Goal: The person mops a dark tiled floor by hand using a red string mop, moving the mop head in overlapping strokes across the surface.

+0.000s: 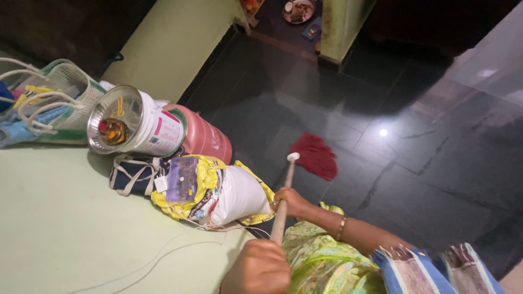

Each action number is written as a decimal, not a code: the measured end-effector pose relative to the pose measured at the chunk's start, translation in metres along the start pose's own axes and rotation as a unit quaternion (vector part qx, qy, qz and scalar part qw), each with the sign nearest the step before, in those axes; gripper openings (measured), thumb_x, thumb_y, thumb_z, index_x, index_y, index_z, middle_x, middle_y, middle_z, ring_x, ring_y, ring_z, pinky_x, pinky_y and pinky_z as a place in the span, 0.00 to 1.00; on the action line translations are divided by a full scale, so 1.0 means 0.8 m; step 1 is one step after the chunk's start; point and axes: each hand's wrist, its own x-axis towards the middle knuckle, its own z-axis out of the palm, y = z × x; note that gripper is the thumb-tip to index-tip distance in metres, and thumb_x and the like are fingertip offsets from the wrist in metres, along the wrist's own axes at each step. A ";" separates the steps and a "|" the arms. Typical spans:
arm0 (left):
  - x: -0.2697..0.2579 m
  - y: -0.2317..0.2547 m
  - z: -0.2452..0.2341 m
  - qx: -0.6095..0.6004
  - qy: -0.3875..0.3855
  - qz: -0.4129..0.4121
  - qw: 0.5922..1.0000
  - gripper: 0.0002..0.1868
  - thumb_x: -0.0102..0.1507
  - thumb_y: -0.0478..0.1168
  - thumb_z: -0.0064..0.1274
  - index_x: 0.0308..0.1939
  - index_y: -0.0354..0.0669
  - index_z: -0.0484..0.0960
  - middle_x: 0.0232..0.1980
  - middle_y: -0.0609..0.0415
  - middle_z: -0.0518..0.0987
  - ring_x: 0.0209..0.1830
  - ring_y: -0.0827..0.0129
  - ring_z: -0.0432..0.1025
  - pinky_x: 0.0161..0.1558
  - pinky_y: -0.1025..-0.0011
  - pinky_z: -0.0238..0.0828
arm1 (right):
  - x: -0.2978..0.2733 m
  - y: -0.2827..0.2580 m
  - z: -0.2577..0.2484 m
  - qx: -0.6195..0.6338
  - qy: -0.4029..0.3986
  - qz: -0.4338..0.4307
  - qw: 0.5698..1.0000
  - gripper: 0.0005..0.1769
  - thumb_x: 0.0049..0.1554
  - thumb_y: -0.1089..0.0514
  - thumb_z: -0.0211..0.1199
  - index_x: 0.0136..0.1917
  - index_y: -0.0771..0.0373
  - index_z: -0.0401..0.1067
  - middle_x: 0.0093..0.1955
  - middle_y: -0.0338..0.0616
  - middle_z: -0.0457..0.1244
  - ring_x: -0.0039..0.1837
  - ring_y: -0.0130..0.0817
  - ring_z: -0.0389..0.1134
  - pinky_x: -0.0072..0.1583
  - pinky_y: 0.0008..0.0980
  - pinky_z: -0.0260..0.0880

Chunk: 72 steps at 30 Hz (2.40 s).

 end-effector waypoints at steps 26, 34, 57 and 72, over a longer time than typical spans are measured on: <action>0.085 -0.209 0.052 -0.254 0.000 -0.041 0.966 0.13 0.53 0.40 0.50 0.20 0.36 0.65 0.21 0.47 0.66 0.21 0.55 0.64 0.29 0.61 0.59 | -0.078 0.044 -0.200 -0.328 0.348 0.219 0.850 0.17 0.39 0.51 0.77 0.34 0.57 0.70 0.40 0.48 0.65 0.46 0.54 0.68 0.48 0.50 0.68; 0.184 -0.152 -0.036 -0.462 0.024 -0.026 0.886 0.31 0.63 0.56 0.55 0.17 0.39 0.63 0.16 0.54 0.65 0.15 0.62 0.61 0.24 0.66 0.59 | -0.034 -0.024 -0.177 -0.217 0.434 0.135 0.864 0.20 0.50 0.56 0.74 0.28 0.62 0.64 0.27 0.49 0.59 0.29 0.50 0.62 0.34 0.46 0.60; 0.363 -0.279 0.349 -0.197 -0.036 -0.006 0.980 0.12 0.51 0.36 0.54 0.19 0.40 0.65 0.21 0.50 0.66 0.23 0.53 0.64 0.31 0.62 0.61 | -0.325 0.125 -0.506 -0.342 0.375 0.283 0.814 0.16 0.46 0.46 0.73 0.34 0.57 0.71 0.38 0.45 0.66 0.45 0.51 0.67 0.47 0.49 0.66; 0.535 -0.199 0.279 -0.425 -0.161 0.106 0.885 0.17 0.55 0.39 0.54 0.19 0.40 0.62 0.20 0.51 0.63 0.19 0.55 0.61 0.27 0.61 0.57 | -0.331 0.053 -0.549 -0.408 0.484 -0.032 0.773 0.23 0.45 0.61 0.71 0.24 0.59 0.55 0.24 0.45 0.51 0.26 0.45 0.55 0.29 0.45 0.53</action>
